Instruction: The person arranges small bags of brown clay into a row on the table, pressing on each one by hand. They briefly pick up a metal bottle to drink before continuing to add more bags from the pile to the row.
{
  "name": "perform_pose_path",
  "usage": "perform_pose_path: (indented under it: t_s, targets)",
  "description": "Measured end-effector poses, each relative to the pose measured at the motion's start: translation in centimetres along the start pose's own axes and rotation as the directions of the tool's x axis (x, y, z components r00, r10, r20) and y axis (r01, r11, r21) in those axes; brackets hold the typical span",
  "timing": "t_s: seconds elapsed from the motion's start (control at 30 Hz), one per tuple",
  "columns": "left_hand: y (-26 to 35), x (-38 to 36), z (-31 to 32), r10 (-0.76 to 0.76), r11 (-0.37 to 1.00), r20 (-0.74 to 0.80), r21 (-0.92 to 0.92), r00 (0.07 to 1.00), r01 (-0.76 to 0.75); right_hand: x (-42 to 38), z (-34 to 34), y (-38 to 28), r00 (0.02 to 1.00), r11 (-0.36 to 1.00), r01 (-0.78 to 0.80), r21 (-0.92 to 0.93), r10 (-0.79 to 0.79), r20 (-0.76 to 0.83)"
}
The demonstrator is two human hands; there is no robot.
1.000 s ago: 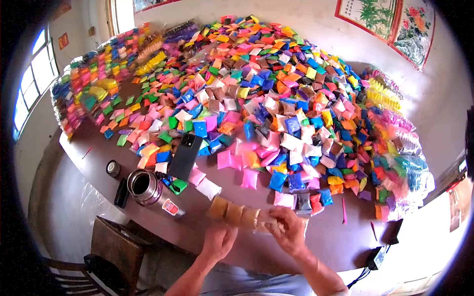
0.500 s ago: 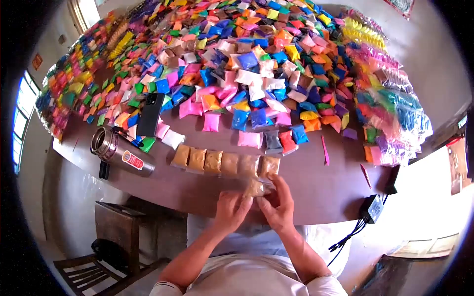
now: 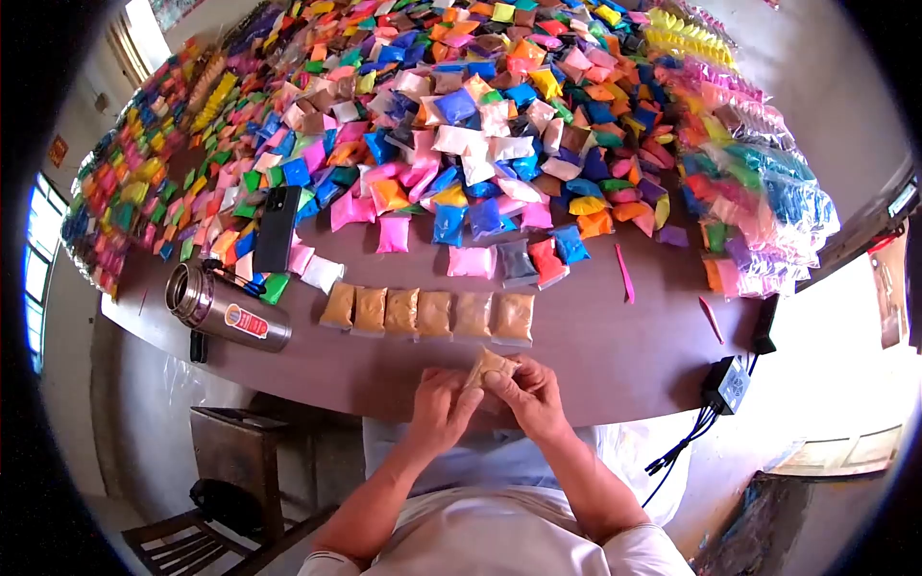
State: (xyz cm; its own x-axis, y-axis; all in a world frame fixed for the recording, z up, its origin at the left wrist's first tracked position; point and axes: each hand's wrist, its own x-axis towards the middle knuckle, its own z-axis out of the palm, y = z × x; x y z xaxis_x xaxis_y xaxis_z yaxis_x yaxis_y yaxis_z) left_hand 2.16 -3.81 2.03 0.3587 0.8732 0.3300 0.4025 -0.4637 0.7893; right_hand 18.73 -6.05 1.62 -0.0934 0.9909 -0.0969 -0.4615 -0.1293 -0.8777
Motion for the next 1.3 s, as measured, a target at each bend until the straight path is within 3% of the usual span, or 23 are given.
perform_pose_path:
  t_s: [0.1, 0.17, 0.27, 0.4, 0.47, 0.6, 0.67, 0.8, 0.9, 0.97, 1.1, 1.17, 1.3]
  targets:
    - [-0.5, -0.2, 0.1, 0.008, 1.0, -0.016, 0.009, 1.0, -0.008, 0.2, 0.7, -0.4, 0.994, 0.999, -0.014, -0.034, 0.011, -0.106]
    - [-0.5, -0.1, -0.1, -0.02, 1.0, 0.082, 0.016, 0.996, 0.019, 0.6, 0.3, 0.7, 0.998, 0.971, -0.011, -0.237, -0.005, -0.067]
    - [-0.5, 0.1, 0.2, 0.071, 0.997, 0.045, 0.027, 0.996, -0.072, 0.6, -0.1, 0.3, 1.0, 0.96, -0.001, -0.281, -0.002, -0.013]
    - [-0.9, -0.2, 0.4, 0.033, 0.999, 0.051, 0.027, 0.998, -0.034, 0.3, 0.9, -0.4, 0.993, 0.964, 0.042, -0.261, -0.069, -0.094]
    - [-0.8, -0.1, 0.5, 0.019, 0.999, 0.005, 0.03, 1.0, -0.019, 0.2, 0.7, -0.3, 0.996, 0.836, 0.075, -0.543, -0.093, -0.007]
    - [-0.7, -0.1, -0.1, -0.012, 0.999, 0.032, -0.034, 0.999, 0.013, 0.7, 0.4, 0.2, 1.0, 0.851, 0.018, -0.524, -0.017, 0.008]
    - [-1.1, -0.3, 0.1, 0.061, 0.998, 0.062, 0.001, 0.996, -0.061, 0.6, -0.3, 0.7, 0.999, 0.9, 0.012, -0.435, 0.009, 0.045]
    - [-1.0, -0.2, 0.2, 0.013, 0.999, 0.083, -0.032, 0.996, -0.011, 0.4, 0.1, -0.1, 0.994, 0.94, 0.073, -0.334, -0.043, 0.098]
    - [-1.4, -0.2, 0.4, -0.014, 0.998, -0.004, -0.067, 1.0, 0.013, 0.2, 0.7, -0.5, 0.998, 0.956, 0.032, -0.292, -0.016, 0.055]
    - [-1.2, -0.2, 0.2, 0.015, 1.0, 0.066, -0.016, 0.998, -0.014, 0.2, 1.0, -0.2, 0.997, 0.947, 0.023, -0.322, -0.044, -0.058]
    - [-1.2, -0.4, 0.2, 0.023, 0.999, 0.153, -0.037, 0.988, -0.018, -0.1, 0.3, 0.0, 0.996, 0.955, -0.065, -0.289, 0.046, -0.072]
    - [-1.0, -0.1, 0.4, 0.049, 0.996, 0.045, -0.072, 0.998, -0.046, -0.2, 0.3, -0.1, 0.999, 0.95, -0.006, -0.312, -0.007, -0.039]
    - [-1.1, -0.3, 0.1, -0.004, 0.995, 0.043, -0.101, 0.999, 0.008, -0.1, 0.1, -0.1, 0.989, 0.87, 0.145, -0.472, -0.113, 0.096]
